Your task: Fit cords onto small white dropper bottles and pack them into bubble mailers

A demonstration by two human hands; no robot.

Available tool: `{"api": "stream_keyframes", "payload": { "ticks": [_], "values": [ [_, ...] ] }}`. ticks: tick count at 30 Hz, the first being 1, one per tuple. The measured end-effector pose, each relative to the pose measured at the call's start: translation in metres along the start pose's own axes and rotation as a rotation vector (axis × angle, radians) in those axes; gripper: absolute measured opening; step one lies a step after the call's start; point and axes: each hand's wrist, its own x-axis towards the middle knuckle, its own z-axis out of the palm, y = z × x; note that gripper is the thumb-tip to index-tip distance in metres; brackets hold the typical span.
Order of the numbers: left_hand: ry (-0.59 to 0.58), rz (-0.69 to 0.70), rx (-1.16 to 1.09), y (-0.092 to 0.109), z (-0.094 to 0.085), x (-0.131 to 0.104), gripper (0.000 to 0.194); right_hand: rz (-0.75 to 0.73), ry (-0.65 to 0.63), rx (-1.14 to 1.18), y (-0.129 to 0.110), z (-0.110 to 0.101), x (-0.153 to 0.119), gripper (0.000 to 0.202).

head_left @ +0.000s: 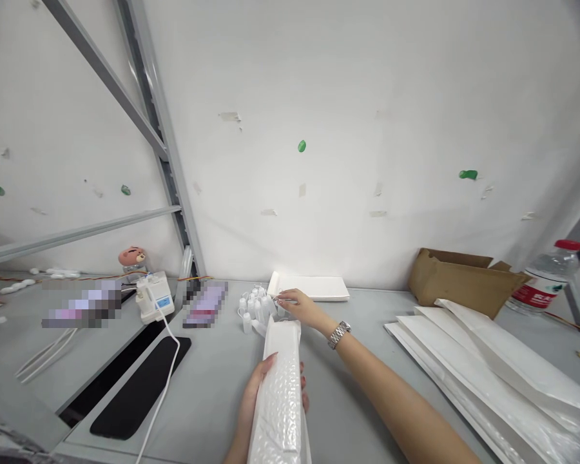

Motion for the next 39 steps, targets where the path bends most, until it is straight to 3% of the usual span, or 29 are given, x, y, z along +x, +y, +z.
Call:
{"api": "stream_keyframes", "payload": {
  "ticks": [9,15,22,29,37,39],
  "values": [
    [-0.022,-0.002,-0.005,0.001,-0.001,0.001,0.034,0.027,0.186,0.123,-0.026,-0.025,-0.002,0.028],
    [0.004,0.029,-0.006,0.0,0.002,-0.002,0.036,0.061,-0.128,0.27,-0.056,-0.032,-0.015,0.028],
    [0.014,0.049,0.043,-0.001,0.001,-0.002,0.04,0.099,-0.051,0.144,-0.063,-0.028,-0.018,0.027],
    [0.031,0.066,0.014,0.0,-0.001,-0.002,0.044,0.093,-0.406,-0.086,-0.064,-0.032,-0.026,0.032],
    [0.007,0.062,-0.011,0.0,-0.002,-0.001,0.043,0.084,-0.41,-0.215,-0.071,-0.028,-0.033,0.018],
    [0.013,0.051,-0.017,0.0,-0.002,-0.001,0.042,0.091,-0.436,-0.258,-0.071,-0.028,-0.033,0.028]
  ]
}}
